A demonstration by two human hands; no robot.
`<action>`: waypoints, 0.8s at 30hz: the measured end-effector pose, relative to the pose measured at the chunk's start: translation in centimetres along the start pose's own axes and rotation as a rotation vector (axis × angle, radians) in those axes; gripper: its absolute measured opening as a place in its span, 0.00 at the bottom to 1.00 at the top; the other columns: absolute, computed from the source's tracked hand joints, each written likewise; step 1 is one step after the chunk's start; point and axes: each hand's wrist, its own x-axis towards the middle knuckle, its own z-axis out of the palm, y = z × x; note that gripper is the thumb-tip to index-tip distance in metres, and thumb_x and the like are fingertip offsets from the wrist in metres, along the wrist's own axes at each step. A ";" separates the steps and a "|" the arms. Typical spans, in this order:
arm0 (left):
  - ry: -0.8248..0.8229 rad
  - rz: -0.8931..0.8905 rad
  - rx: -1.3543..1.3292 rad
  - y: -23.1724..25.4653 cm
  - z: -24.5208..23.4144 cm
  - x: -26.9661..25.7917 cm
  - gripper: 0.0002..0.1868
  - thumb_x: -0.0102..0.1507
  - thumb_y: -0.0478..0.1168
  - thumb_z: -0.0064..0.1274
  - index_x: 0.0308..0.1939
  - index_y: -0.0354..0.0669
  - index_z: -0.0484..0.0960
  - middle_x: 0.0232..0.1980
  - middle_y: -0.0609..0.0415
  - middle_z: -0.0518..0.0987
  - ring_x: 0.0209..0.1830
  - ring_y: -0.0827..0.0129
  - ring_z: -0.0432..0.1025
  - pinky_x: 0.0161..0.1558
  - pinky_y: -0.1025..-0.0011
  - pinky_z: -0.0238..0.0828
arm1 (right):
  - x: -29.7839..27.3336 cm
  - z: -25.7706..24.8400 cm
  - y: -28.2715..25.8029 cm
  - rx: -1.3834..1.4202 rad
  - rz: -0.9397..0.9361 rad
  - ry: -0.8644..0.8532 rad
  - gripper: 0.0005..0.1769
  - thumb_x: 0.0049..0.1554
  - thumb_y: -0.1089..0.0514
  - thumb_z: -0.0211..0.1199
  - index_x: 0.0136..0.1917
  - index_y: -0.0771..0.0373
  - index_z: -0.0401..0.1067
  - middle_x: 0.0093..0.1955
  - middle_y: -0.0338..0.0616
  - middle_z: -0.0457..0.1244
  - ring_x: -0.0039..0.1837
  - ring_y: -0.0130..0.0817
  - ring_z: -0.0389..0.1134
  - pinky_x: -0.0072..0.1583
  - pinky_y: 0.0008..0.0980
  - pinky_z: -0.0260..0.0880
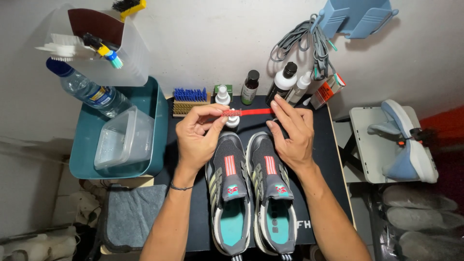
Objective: The person removes a shoe from a clamping tool and places it on a nearby shelf. They then pick up a pair of grey sneakers, inspect the soles and uppers, and proceed to thread new laces through the eyelets of one shoe.
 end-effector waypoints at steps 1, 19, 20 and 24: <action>0.001 0.003 0.001 -0.1 0.2 -0.1 0.06 0.50 0.24 0.50 0.29 0.30 0.71 0.34 0.42 0.75 0.34 0.65 0.72 0.34 0.77 0.73 | -0.2 0.0 0.4 0.001 -0.002 0.002 0.16 0.51 0.60 0.56 0.54 0.61 0.66 0.54 0.46 0.60 0.45 0.40 0.60 0.46 0.31 0.59; -0.099 -0.123 0.572 -1.3 -0.1 -0.1 0.18 0.43 0.38 0.58 0.35 0.38 0.75 0.30 0.50 0.72 0.28 0.67 0.68 0.27 0.75 0.65 | -0.9 -4.8 5.3 -0.010 0.517 -0.514 0.05 0.50 0.62 0.55 0.41 0.63 0.70 0.31 0.51 0.60 0.38 0.45 0.60 0.40 0.37 0.60; -0.115 -0.170 0.583 -1.6 -0.2 0.0 0.16 0.43 0.38 0.58 0.34 0.39 0.75 0.30 0.51 0.72 0.28 0.67 0.68 0.27 0.76 0.66 | -0.9 -4.8 5.2 -0.020 0.562 -0.554 0.05 0.49 0.63 0.56 0.40 0.64 0.70 0.31 0.53 0.61 0.38 0.47 0.60 0.41 0.38 0.59; -0.110 -0.241 0.561 -1.9 0.0 0.0 0.14 0.44 0.39 0.58 0.32 0.40 0.76 0.29 0.51 0.73 0.26 0.68 0.69 0.27 0.78 0.67 | -1.0 -4.7 5.1 -0.040 0.628 -0.630 0.06 0.47 0.63 0.56 0.40 0.65 0.70 0.31 0.52 0.61 0.38 0.47 0.60 0.42 0.39 0.59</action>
